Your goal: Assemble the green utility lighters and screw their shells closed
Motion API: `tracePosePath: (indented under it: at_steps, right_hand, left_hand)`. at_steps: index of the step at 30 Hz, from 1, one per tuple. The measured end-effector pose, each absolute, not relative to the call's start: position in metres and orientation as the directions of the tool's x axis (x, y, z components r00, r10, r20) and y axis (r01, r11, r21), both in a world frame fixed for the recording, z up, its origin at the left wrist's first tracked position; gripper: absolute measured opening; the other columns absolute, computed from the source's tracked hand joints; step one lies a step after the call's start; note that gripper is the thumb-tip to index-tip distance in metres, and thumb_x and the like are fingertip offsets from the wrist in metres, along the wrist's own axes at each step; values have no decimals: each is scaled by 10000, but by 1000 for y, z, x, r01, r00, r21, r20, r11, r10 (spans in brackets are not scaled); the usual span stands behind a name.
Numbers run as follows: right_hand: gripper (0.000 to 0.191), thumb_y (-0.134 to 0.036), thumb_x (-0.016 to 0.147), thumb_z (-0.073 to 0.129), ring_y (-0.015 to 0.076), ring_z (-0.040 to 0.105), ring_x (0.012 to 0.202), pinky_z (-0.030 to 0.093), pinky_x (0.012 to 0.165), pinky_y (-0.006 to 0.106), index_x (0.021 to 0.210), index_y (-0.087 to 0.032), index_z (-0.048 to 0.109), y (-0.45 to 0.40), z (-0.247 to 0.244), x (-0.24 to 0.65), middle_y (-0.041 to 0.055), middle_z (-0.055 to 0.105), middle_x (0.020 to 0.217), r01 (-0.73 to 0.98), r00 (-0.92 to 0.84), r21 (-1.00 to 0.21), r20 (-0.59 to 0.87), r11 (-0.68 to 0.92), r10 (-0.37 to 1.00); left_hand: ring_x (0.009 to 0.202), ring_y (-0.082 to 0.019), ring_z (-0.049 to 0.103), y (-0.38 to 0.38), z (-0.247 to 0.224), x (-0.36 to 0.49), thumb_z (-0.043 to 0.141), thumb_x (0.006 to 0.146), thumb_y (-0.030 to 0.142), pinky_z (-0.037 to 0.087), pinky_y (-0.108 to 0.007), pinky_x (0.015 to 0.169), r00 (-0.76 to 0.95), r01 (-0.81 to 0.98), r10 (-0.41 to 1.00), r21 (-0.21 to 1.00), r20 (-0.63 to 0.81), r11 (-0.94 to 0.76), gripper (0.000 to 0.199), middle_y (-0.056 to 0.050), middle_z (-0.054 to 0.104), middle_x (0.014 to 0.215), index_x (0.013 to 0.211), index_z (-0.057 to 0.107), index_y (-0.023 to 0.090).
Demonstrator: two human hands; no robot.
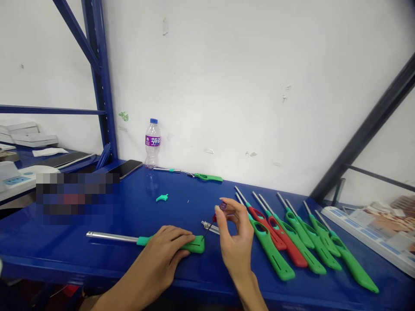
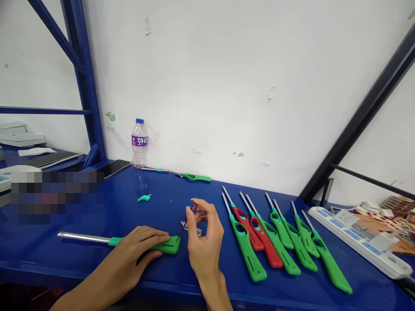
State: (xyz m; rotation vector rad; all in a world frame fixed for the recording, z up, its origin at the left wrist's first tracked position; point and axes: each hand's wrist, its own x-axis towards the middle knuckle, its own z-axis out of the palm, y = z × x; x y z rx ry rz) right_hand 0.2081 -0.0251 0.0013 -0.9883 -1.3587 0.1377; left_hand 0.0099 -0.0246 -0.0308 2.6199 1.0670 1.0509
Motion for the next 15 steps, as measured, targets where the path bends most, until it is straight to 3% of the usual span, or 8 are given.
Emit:
tracePosePath:
  at_steps: [4,10,15]
  right_hand:
    - [175,-287,1021,642,143,614,725,553,628,257,1182,-275,710,-28,3,208,6,583,884,452,204,-637,755,624,624]
    - [274,-232,1066,538,174,695,975,596,792,282,1273,-333,686,-30,6,207,34,708,1188,394,62,-635,739,664,670]
    - [173,-255,986,692,164,675,848,564,637,240,1148,-300,735,-29,7,204,23,671,980,392,125,-637,752,664,647]
  left_hand:
    - [1030,-247,725,-25,-32,10,645,921,66,615,-409,914,512,572,653,345,559,-744,363,-33,779,1160,1216,725,262]
    - [1017,-251,725,-25,-30,11,636,924,67,618,-421,905,508,575,650,340,564,-744,347,-32,780,1146,1207,723,249]
    - [1027,-237,725,-26,-28,10,599,946,90,617,-387,907,510,571,654,348,559,-743,322,-37,776,1155,1194,723,253]
